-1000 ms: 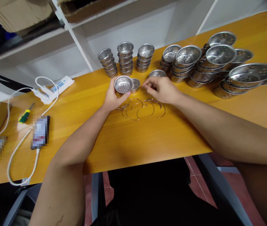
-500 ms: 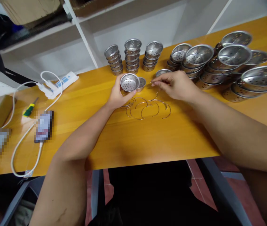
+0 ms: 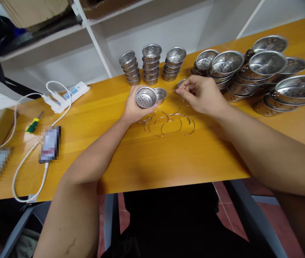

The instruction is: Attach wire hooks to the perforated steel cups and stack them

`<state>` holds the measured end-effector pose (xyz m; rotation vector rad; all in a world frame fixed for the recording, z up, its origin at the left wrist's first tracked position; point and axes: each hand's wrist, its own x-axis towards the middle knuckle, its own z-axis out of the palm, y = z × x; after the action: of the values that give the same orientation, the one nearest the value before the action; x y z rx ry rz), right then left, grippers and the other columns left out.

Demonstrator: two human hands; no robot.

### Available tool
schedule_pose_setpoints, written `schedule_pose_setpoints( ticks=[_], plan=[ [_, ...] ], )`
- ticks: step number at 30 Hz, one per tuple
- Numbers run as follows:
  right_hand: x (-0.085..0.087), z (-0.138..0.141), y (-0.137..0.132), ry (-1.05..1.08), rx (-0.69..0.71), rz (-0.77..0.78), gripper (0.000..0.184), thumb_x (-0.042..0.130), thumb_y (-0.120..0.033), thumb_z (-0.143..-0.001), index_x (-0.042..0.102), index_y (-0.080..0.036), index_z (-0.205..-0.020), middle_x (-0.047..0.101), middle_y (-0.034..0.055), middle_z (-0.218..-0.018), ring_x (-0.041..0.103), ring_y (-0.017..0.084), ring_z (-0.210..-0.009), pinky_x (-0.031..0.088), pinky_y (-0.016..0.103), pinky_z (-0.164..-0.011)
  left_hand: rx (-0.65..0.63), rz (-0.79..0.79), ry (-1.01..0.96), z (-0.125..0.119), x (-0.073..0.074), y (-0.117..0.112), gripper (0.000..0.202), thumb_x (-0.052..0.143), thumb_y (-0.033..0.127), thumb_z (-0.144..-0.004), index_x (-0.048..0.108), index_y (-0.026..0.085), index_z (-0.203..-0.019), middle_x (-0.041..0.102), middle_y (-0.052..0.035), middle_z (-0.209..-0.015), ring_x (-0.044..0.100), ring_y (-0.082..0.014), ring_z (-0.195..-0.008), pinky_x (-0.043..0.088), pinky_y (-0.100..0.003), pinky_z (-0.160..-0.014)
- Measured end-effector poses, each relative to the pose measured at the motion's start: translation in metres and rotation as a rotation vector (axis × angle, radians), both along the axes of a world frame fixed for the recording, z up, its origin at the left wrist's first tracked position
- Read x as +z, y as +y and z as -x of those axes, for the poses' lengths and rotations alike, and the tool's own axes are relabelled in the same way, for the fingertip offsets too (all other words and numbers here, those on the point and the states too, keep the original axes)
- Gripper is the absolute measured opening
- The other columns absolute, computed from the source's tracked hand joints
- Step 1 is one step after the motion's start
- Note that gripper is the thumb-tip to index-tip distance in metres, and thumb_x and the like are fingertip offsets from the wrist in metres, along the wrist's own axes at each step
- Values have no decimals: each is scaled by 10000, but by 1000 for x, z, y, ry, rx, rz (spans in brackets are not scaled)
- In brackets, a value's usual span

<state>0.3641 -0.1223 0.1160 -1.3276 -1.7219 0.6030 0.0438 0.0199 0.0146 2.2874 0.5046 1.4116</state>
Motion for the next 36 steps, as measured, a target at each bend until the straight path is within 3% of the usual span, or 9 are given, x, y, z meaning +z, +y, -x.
schedule_pose_setpoints(
  ticks=[4, 9, 14, 20, 26, 31, 36],
  plan=[
    [-7, 4, 0, -106, 59, -20, 298, 810, -595, -1163, 777, -299, -1159, 846, 103, -917, 796, 345, -857, 687, 595, -954, 38, 86, -25, 0, 2, -1, 862, 1100, 672, -1014, 658, 318, -1663, 809, -96, -1516, 857, -350, -1457, 697, -652, -1406],
    [-6, 0, 1, -210, 47, -16, 332, 777, -642, -1191, 805, -324, -1100, 903, 142, -1029, 872, 430, -1025, 709, 708, -1110, 34, 102, -13, 1, 17, -10, 905, 1043, 711, -1073, 599, 338, -1767, 801, -108, -1567, 829, -358, -1548, 648, -651, -1464],
    [1, 2, 1, -108, 26, -21, 510, 774, -816, -1164, 817, -309, -1134, 878, 150, -1014, 842, 398, -913, 730, 653, -955, 28, 162, -44, -3, 22, -18, 1025, 1013, 856, -1035, 576, 337, -1803, 786, -123, -1581, 817, -370, -1558, 622, -661, -1476],
    [29, 31, -6, -154, 67, -16, 664, 723, -937, -1184, 862, -291, -1245, 712, 73, -802, 718, 326, -775, 716, 604, -928, -10, 121, -40, -7, 8, -10, 978, 958, 856, -1086, 520, 356, -1802, 779, -106, -1563, 847, -325, -1466, 684, -619, -1391],
    [50, 66, 15, -236, 63, -75, 597, 701, -911, -1208, 867, -345, -1298, 786, 92, -854, 755, 379, -913, 715, 626, -1035, -13, 93, -4, -7, 2, -5, 941, 939, 785, -1131, 465, 396, -1844, 727, -114, -1654, 803, -335, -1532, 684, -603, -1397],
    [44, 82, 36, -240, 79, -73, 448, 753, -782, -1209, 870, -357, -1287, 826, 127, -950, 809, 443, -1104, 684, 637, -1126, -1, 105, -50, -8, -2, 0, 957, 1028, 783, -1062, 526, 379, -1769, 745, -86, -1570, 831, -330, -1503, 700, -589, -1387],
    [38, 84, 34, -222, 65, -58, 452, 728, -788, -1220, 855, -380, -1367, 858, 139, -1049, 813, 455, -1164, 692, 628, -1116, -4, 75, -39, -7, -6, 4, 994, 1018, 823, -1052, 518, 376, -1786, 746, -95, -1590, 837, -338, -1509, 709, -585, -1387]
  ],
)
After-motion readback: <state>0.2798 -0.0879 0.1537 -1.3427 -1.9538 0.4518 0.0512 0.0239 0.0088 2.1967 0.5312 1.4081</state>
